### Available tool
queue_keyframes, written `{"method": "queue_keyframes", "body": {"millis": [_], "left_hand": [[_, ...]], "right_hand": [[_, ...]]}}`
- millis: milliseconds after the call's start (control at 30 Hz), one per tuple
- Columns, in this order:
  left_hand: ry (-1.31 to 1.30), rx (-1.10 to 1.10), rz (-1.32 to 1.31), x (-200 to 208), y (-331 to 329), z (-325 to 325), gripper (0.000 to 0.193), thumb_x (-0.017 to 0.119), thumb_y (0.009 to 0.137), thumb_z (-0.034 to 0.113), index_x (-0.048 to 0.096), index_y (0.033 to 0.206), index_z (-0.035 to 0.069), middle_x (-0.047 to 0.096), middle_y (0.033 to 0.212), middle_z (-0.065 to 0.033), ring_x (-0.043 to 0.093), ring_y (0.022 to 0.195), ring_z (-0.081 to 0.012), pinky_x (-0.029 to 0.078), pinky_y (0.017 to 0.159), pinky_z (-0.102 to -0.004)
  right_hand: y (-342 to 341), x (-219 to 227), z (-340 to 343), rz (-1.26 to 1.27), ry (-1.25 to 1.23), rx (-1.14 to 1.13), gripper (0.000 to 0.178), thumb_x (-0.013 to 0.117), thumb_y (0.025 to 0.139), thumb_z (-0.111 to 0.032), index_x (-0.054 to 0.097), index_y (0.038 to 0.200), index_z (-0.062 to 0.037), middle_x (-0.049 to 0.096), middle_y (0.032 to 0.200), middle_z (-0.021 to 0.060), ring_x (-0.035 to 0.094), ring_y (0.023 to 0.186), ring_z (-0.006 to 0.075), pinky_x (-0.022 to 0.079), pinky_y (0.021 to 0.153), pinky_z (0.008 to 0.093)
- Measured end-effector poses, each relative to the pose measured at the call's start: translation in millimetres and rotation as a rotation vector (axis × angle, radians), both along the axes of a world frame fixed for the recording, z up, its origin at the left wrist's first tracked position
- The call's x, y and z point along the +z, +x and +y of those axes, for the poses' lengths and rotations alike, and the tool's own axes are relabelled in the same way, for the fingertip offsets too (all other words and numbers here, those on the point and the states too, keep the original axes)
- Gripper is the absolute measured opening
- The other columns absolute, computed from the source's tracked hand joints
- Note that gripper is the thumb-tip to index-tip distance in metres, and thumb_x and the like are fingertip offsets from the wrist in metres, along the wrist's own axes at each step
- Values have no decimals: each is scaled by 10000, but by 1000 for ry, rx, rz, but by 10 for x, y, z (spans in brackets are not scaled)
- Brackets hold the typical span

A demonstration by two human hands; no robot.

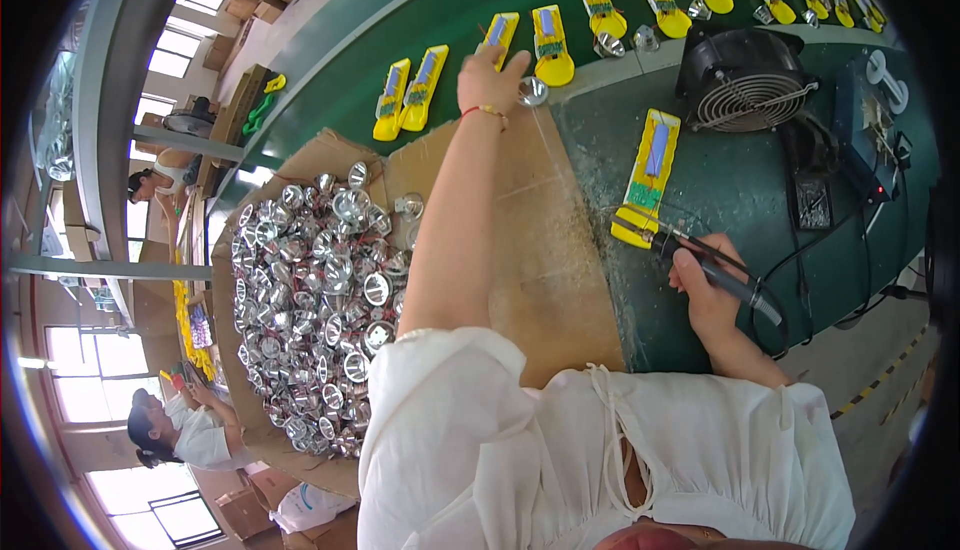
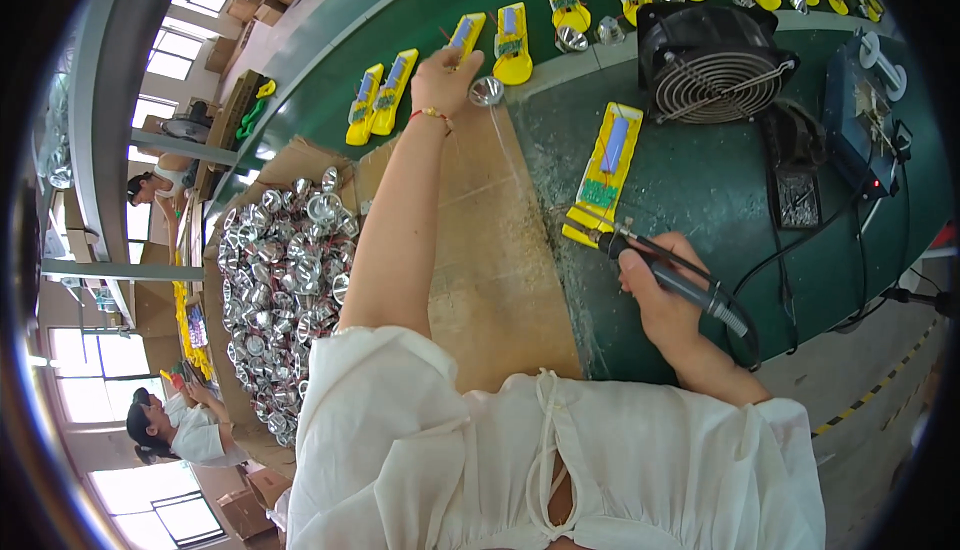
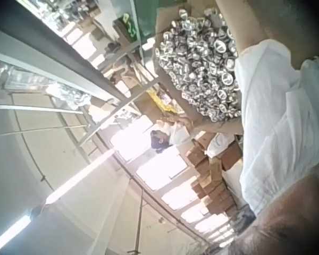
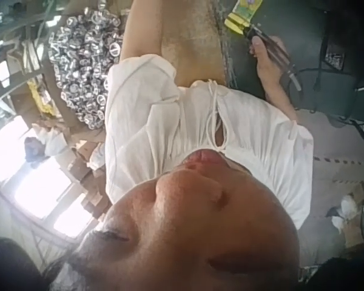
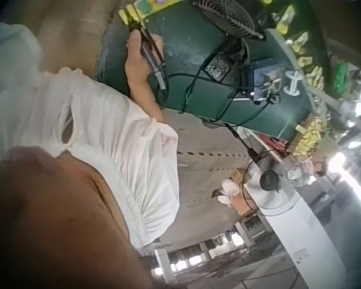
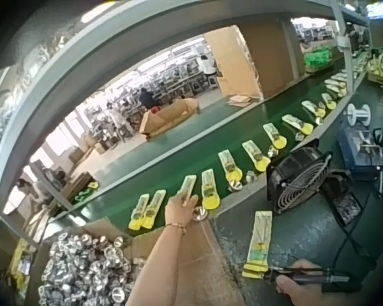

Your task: Soldering wires onto small circuit boards for portable flashlights.

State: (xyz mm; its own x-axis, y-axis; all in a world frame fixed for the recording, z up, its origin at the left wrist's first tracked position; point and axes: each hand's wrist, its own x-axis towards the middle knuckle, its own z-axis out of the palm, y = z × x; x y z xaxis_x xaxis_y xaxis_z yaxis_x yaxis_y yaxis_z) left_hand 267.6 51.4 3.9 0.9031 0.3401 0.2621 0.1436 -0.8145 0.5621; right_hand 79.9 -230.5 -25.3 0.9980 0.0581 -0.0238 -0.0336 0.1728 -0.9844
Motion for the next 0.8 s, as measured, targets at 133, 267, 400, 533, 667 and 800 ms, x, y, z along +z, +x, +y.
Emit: {"method": "queue_keyframes", "body": {"millis": [133, 267, 400, 533, 667, 800], "left_hand": [[228, 84, 180, -72, 94, 250, 545, 716, 648, 331, 553, 1114, 101, 543, 1093, -162, 555, 997, -298, 451, 858, -373], [232, -19, 250, -105, -171, 350, 392, 714, 625, 303, 625, 943, 92, 576, 1017, -160, 592, 906, -301, 476, 810, -381], [288, -20, 51, -3, -1081, -87, 310, 690, 647, 258, 602, 892, 90, 553, 892, -138, 582, 800, -313, 479, 718, -396], [240, -116, 40, 62, -2083, -348, 458, 730, 644, 260, 534, 1003, 54, 550, 875, -119, 563, 778, -292, 467, 672, -385], [275, 45, -84, 165, -2245, 76, 487, 745, 637, 286, 565, 1017, 40, 558, 927, -125, 542, 818, -308, 446, 740, -405], [550, 143, 112, 60, -1933, 622, 209, 698, 699, 253, 679, 862, 123, 604, 890, -79, 520, 930, -258, 401, 801, -388]], "right_hand": [[35, -21, -5, 6, -6, -18, 111, 629, 797, -48, 537, 843, -7, 583, 658, 59, 549, 559, 88, 452, 503, 218], [36, -19, 14, 16, 7, 36, 114, 628, 801, -54, 537, 849, -7, 583, 661, 59, 549, 559, 89, 452, 505, 217], [55, 4, 7, 27, 8, 24, 123, 621, 814, -74, 530, 864, -7, 575, 655, 51, 543, 553, 80, 447, 497, 208], [56, 18, -2, 9, 4, 19, 129, 618, 820, -89, 522, 848, -7, 572, 650, 52, 540, 544, 79, 437, 491, 198], [26, 9, 15, -20, -13, 30, 142, 624, 819, -101, 519, 840, -7, 573, 651, 54, 539, 543, 80, 432, 488, 197], [-34, 26, 83, -39, -34, 33, 148, 630, 815, -106, 524, 844, -8, 571, 654, 51, 537, 545, 79, 430, 487, 197]]}}
